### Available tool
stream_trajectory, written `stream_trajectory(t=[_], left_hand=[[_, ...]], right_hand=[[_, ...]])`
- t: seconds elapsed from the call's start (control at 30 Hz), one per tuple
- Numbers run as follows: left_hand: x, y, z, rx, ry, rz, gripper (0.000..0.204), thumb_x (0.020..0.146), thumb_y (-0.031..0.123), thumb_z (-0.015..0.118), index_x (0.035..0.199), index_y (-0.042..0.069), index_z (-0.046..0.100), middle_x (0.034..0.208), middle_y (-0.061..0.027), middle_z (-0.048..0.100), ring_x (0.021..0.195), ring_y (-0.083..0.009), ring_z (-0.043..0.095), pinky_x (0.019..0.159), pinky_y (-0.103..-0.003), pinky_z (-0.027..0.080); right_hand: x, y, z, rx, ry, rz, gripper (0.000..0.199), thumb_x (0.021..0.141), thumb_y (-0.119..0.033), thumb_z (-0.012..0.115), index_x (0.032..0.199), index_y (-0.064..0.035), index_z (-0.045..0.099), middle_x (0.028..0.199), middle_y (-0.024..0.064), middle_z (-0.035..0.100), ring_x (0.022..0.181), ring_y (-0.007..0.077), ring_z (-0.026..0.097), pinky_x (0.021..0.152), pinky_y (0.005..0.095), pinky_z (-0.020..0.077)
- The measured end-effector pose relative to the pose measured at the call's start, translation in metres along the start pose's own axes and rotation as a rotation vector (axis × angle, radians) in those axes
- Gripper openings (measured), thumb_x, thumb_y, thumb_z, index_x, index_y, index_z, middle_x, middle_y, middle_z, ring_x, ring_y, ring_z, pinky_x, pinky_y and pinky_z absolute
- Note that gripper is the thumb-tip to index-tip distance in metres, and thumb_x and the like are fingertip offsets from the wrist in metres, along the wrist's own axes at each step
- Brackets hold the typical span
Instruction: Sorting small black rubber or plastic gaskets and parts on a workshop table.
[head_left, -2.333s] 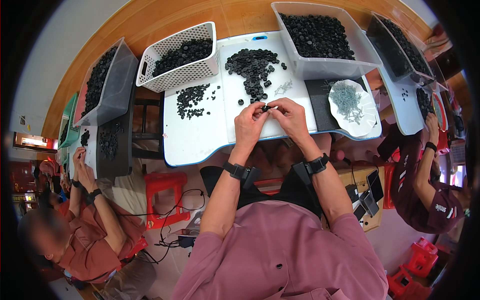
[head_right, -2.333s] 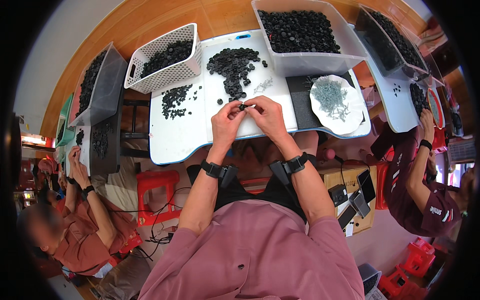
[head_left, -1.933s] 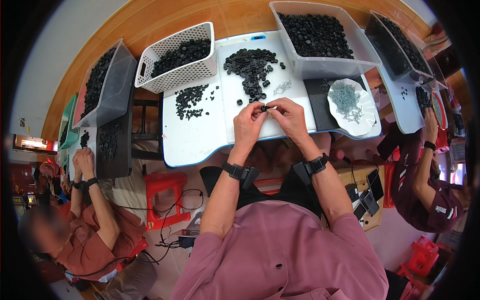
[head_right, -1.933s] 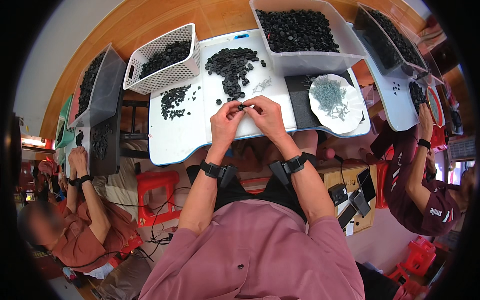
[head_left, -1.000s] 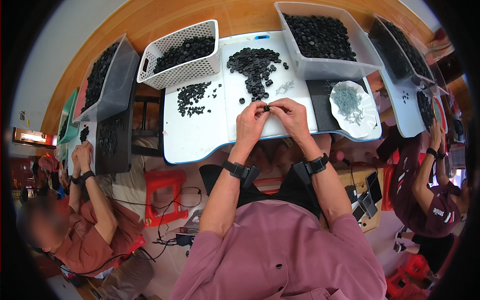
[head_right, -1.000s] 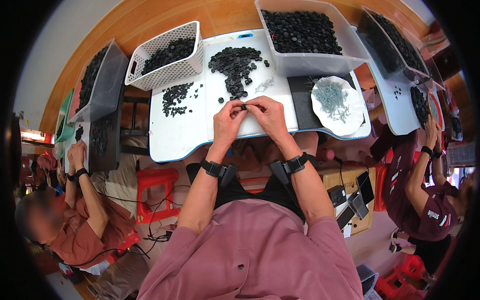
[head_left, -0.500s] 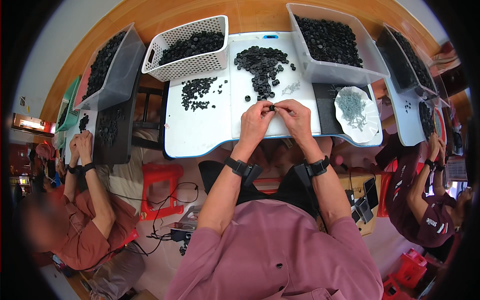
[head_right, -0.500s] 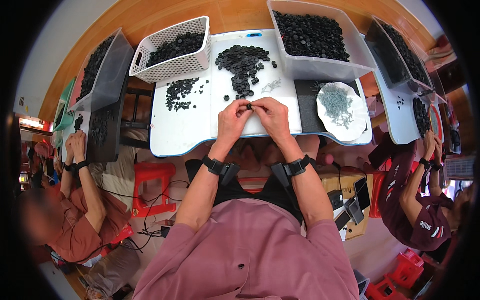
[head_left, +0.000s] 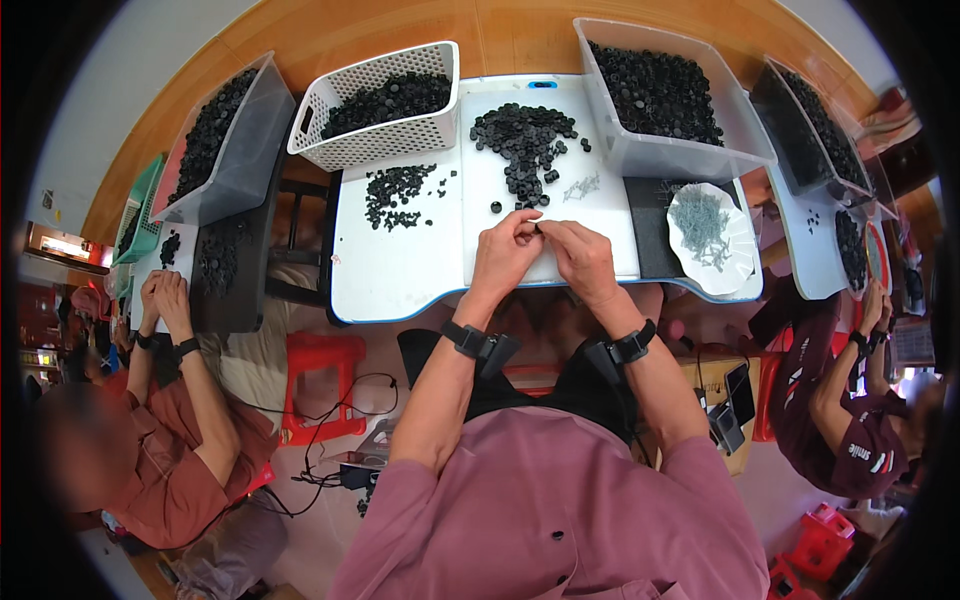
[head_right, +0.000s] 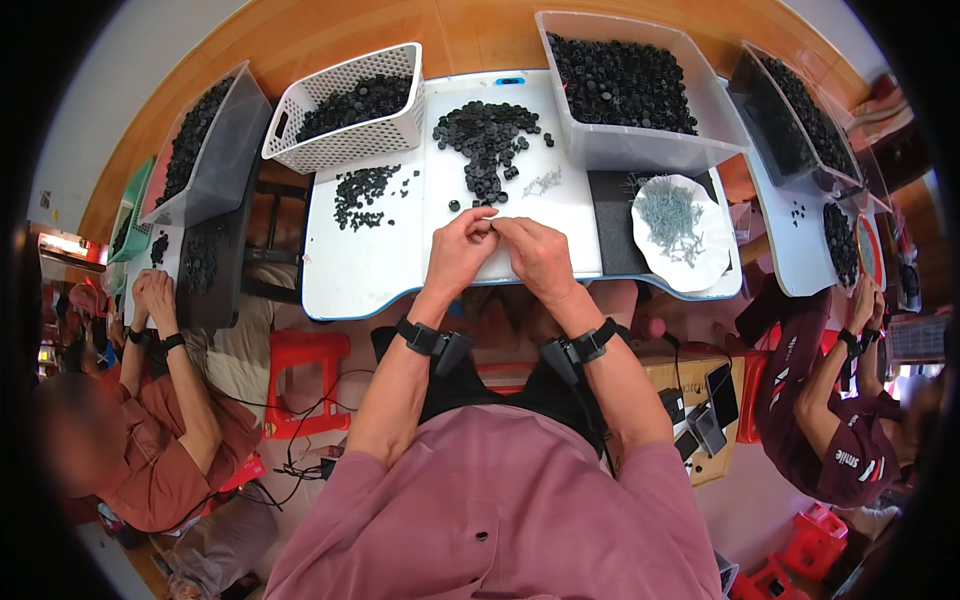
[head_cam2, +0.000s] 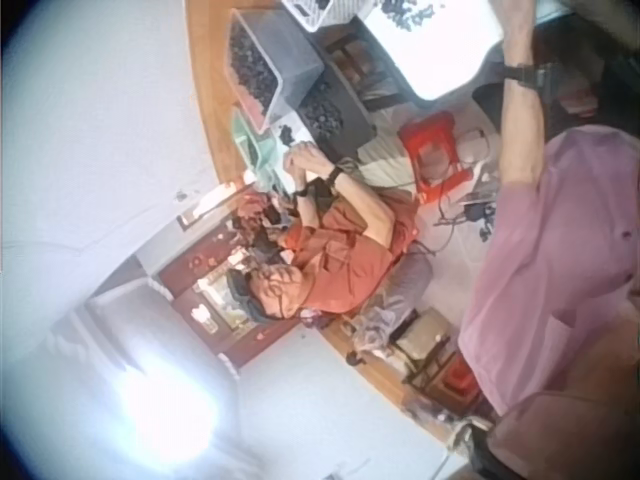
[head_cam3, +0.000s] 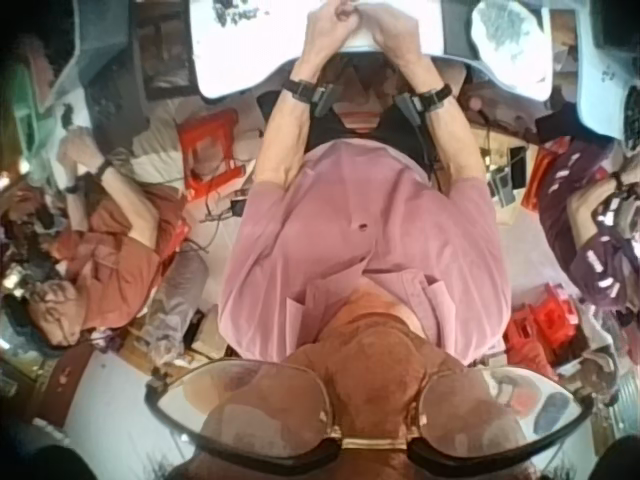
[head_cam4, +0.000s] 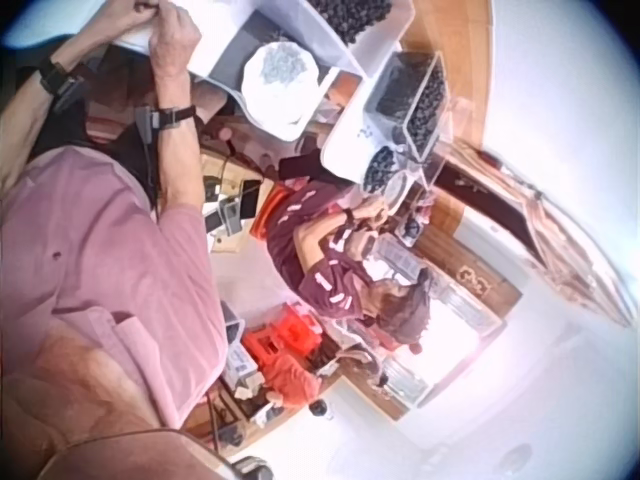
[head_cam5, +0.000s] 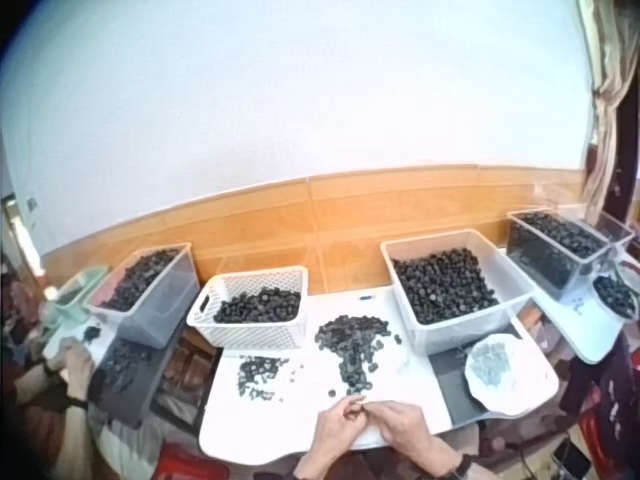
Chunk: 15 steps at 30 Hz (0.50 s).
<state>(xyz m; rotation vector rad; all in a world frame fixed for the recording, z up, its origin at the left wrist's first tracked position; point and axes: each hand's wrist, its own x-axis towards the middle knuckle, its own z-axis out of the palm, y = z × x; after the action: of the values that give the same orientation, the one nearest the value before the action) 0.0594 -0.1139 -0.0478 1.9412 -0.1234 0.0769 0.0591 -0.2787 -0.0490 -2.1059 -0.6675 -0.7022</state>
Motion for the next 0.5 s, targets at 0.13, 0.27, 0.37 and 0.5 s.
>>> stream_trajectory(t=[0.13, 0.27, 0.37, 0.5], left_hand=[[0.0027, 0.0015, -0.0084, -0.082, -0.058, -0.062, 0.033, 0.093, 0.011, 0.075, 0.123, -0.002, 0.071, 0.096, -0.0065, 0.079, 0.086, -0.0084, 0.07, 0.078, -0.025, 0.055], [0.008, 0.0022, -0.0087, -0.209, -0.07, -0.117, 0.027, 0.095, 0.012, 0.074, 0.117, -0.003, 0.074, 0.098, -0.0084, 0.079, 0.09, -0.0097, 0.071, 0.08, -0.024, 0.055], [0.0084, 0.0032, -0.0088, -0.238, -0.06, -0.114, 0.025, 0.094, 0.014, 0.075, 0.113, -0.003, 0.076, 0.095, -0.0099, 0.079, 0.088, -0.0112, 0.072, 0.078, -0.026, 0.056], [0.0093, -0.0007, -0.0071, -0.231, -0.022, -0.089, 0.025, 0.092, 0.014, 0.077, 0.109, -0.003, 0.077, 0.092, -0.0115, 0.079, 0.085, -0.0133, 0.074, 0.076, -0.027, 0.056]], right_hand=[[0.0007, -0.0029, 0.0028, 0.003, 0.032, -0.003, 0.024, 0.088, 0.005, 0.069, 0.11, -0.0044, 0.071, 0.093, 0.0131, 0.074, 0.08, 0.0306, 0.073, 0.069, 0.0388, 0.0588], [-0.0028, 0.0009, 0.0037, 0.056, 0.06, 0.026, 0.021, 0.089, 0.005, 0.069, 0.109, -0.0025, 0.069, 0.094, 0.0134, 0.074, 0.08, 0.0313, 0.074, 0.071, 0.0378, 0.0591], [-0.0042, -0.0004, 0.0032, 0.133, 0.054, 0.118, 0.019, 0.089, 0.004, 0.069, 0.107, -0.0021, 0.068, 0.094, 0.0136, 0.074, 0.08, 0.0299, 0.074, 0.072, 0.0367, 0.0589], [0.0016, -0.0023, -0.0006, 0.21, 0.04, 0.238, 0.017, 0.089, 0.002, 0.07, 0.105, -0.001, 0.068, 0.092, 0.0141, 0.073, 0.079, 0.0263, 0.073, 0.071, 0.0355, 0.0573]])
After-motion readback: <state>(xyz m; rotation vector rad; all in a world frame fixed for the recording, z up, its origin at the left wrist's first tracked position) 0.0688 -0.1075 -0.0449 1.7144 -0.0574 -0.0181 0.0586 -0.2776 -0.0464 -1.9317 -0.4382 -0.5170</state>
